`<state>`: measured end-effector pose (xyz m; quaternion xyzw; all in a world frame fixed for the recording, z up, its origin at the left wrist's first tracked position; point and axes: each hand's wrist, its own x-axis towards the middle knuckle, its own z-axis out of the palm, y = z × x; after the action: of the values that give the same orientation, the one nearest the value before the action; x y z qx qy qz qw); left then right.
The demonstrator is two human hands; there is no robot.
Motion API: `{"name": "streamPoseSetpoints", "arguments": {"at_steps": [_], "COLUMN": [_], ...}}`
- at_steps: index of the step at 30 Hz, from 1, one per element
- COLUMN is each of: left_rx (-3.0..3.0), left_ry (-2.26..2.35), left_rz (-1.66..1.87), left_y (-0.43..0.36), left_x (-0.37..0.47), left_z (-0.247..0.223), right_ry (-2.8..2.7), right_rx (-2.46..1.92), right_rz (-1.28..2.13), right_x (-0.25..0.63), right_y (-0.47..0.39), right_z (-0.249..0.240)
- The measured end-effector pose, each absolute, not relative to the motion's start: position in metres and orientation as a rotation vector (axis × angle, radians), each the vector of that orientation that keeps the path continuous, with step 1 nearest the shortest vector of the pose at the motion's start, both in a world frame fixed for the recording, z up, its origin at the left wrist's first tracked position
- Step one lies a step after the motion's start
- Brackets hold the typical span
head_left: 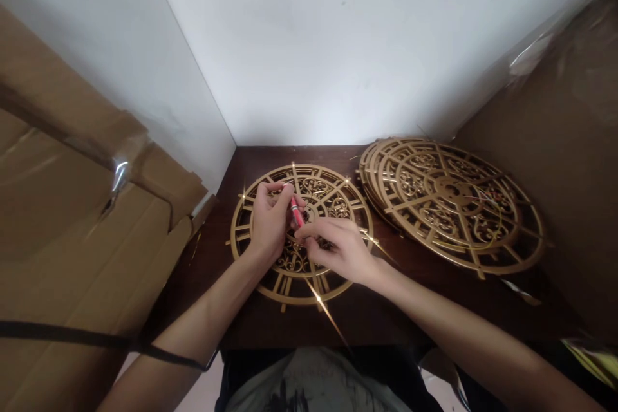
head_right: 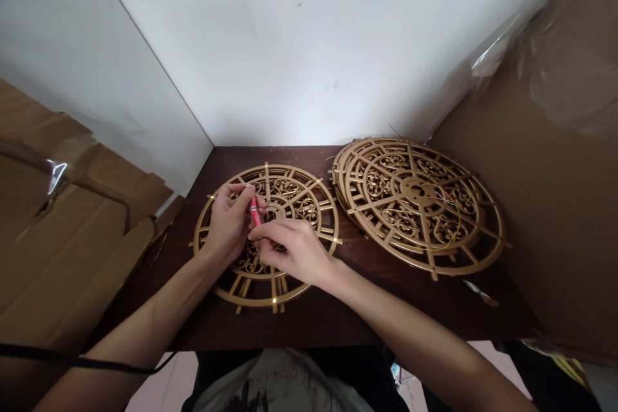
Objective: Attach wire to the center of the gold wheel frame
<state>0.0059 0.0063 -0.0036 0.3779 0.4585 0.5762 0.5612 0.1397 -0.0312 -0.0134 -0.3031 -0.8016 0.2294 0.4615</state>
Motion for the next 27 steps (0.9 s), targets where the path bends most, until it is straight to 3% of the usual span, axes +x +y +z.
{"name": "streamPoseSetpoints", "arguments": {"at_steps": [27], "left_rx": [0.95], "left_ry": [1.048], "left_rz": [1.323], "left_y": [0.0019], "left_x": [0.0069], "left_z": [-0.0013], "right_ry": [-1.993], "right_rx": [-0.731], "right_rz": [0.382], "right_x": [0.1377], "right_y": [-0.0338], "right_z": [-0.013]}}
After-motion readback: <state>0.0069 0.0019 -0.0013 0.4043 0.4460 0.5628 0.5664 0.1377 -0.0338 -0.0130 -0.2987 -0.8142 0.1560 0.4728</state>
